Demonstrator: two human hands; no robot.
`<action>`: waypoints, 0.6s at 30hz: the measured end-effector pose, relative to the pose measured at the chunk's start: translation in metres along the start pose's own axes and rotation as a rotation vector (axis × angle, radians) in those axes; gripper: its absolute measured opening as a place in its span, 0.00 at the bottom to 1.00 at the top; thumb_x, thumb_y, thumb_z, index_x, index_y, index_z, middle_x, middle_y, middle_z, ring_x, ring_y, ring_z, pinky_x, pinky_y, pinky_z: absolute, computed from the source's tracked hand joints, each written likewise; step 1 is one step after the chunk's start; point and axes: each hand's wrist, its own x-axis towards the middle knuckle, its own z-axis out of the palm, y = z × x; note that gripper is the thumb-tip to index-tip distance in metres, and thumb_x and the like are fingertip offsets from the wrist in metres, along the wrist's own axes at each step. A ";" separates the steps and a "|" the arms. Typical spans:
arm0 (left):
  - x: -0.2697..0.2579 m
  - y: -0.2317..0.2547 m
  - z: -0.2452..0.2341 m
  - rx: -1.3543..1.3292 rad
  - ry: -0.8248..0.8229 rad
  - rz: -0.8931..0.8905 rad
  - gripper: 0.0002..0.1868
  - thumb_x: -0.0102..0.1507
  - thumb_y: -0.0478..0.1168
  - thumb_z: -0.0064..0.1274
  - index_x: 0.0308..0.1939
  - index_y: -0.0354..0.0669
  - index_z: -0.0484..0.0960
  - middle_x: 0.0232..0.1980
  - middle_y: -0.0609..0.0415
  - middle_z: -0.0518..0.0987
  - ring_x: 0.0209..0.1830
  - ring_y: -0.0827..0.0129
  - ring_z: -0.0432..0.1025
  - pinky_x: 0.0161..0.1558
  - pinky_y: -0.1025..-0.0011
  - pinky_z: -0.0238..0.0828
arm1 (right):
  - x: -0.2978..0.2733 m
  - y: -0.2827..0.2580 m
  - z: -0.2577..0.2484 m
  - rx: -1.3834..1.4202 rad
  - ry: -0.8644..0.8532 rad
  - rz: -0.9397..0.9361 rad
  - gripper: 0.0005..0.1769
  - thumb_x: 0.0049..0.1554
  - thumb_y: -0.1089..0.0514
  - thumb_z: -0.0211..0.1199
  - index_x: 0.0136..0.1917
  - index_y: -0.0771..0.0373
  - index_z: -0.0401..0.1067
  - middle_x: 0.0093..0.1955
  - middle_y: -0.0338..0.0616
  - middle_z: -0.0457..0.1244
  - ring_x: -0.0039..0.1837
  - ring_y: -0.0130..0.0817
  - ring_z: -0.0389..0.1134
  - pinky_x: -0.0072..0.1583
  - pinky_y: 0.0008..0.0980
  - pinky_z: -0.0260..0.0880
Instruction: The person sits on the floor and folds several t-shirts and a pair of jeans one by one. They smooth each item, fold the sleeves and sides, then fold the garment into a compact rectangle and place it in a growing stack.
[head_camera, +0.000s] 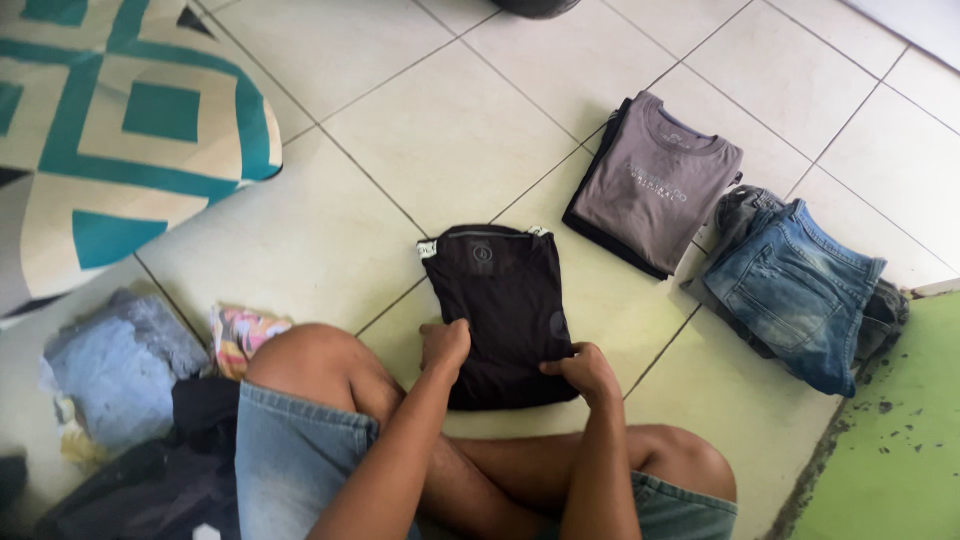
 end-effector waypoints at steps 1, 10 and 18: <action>-0.001 0.001 -0.001 -0.024 -0.024 -0.018 0.42 0.62 0.51 0.52 0.73 0.29 0.57 0.67 0.31 0.71 0.65 0.40 0.70 0.66 0.46 0.65 | -0.003 -0.002 -0.003 0.112 -0.028 0.017 0.47 0.43 0.52 0.80 0.68 0.77 0.65 0.60 0.68 0.69 0.60 0.53 0.74 0.60 0.43 0.74; 0.011 0.005 0.011 -0.307 -0.137 0.013 0.38 0.61 0.58 0.56 0.63 0.28 0.75 0.63 0.36 0.76 0.63 0.47 0.72 0.64 0.55 0.68 | -0.003 -0.011 -0.005 0.834 -0.317 0.109 0.42 0.56 0.42 0.65 0.68 0.81 0.66 0.70 0.66 0.65 0.67 0.51 0.70 0.67 0.41 0.70; 0.007 0.044 -0.007 -0.749 -0.807 0.009 0.24 0.59 0.47 0.54 0.51 0.32 0.82 0.49 0.40 0.85 0.46 0.52 0.81 0.53 0.55 0.79 | -0.034 -0.026 -0.054 1.151 -0.399 -0.251 0.27 0.54 0.59 0.65 0.61 0.81 0.69 0.54 0.62 0.70 0.50 0.44 0.75 0.56 0.38 0.77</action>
